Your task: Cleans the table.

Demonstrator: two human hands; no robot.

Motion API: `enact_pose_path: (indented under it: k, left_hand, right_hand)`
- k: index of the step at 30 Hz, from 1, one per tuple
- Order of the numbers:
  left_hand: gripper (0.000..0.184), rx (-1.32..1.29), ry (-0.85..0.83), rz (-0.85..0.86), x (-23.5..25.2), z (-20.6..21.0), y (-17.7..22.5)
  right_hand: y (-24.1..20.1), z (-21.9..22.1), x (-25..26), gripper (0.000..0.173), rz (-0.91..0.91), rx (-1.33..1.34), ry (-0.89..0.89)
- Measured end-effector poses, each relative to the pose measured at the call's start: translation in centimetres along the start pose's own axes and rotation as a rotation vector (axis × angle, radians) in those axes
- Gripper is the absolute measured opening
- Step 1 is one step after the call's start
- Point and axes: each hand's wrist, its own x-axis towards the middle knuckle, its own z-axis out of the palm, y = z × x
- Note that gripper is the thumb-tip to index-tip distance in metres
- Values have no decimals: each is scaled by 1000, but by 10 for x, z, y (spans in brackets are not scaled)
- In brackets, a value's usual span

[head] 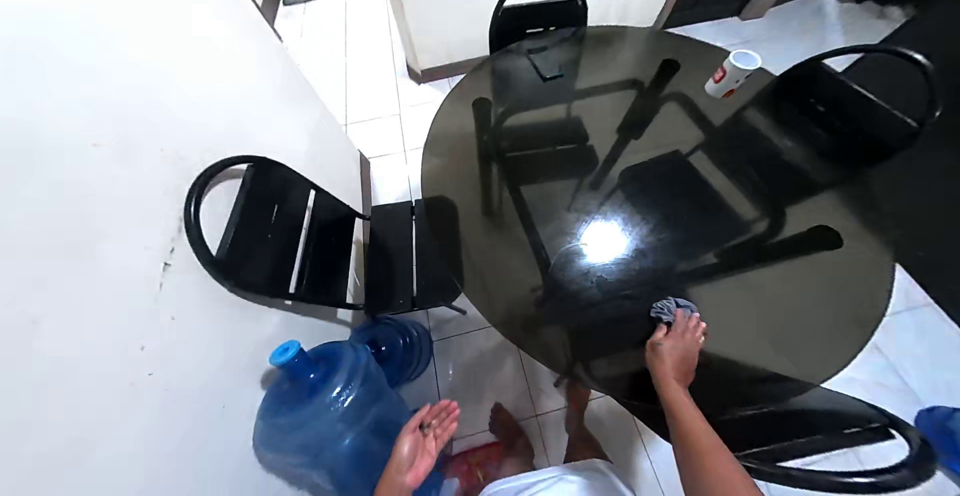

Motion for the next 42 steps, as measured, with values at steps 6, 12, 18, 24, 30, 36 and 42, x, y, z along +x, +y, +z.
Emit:
enact_pose_path:
  k: [6, 12, 18, 24, 30, 36, 42]
  left_hand:
    - [49, -87, 107, 59, -51, -29, -2]
    - [42, -234, 171, 176, -86, -19, 20]
    - [47, -262, 156, 472, -109, -12, 117]
    - [37, -266, 373, 695, -85, -9, 258]
    - [38, -231, 497, 835, -43, 1, 399]
    - [49, 187, 734, 920, -15, 32, 474]
    - [72, 1064, 1102, 856, -14, 59, 517]
  right_hand:
    - [-89, 21, -7, 50, -135, 10, -66]
    - [-208, 52, -68, 47, -605, 193, -413]
    - [-283, 45, -143, 43, -1006, 453, -905]
    - [-316, 41, -132, 42, -1024, 546, -840]
    - [-315, 71, -39, 40, -933, 386, -552]
    - [-317, 100, -11, 45, -1062, 82, -498]
    - [-316, 102, -14, 46, -1110, 75, -443]
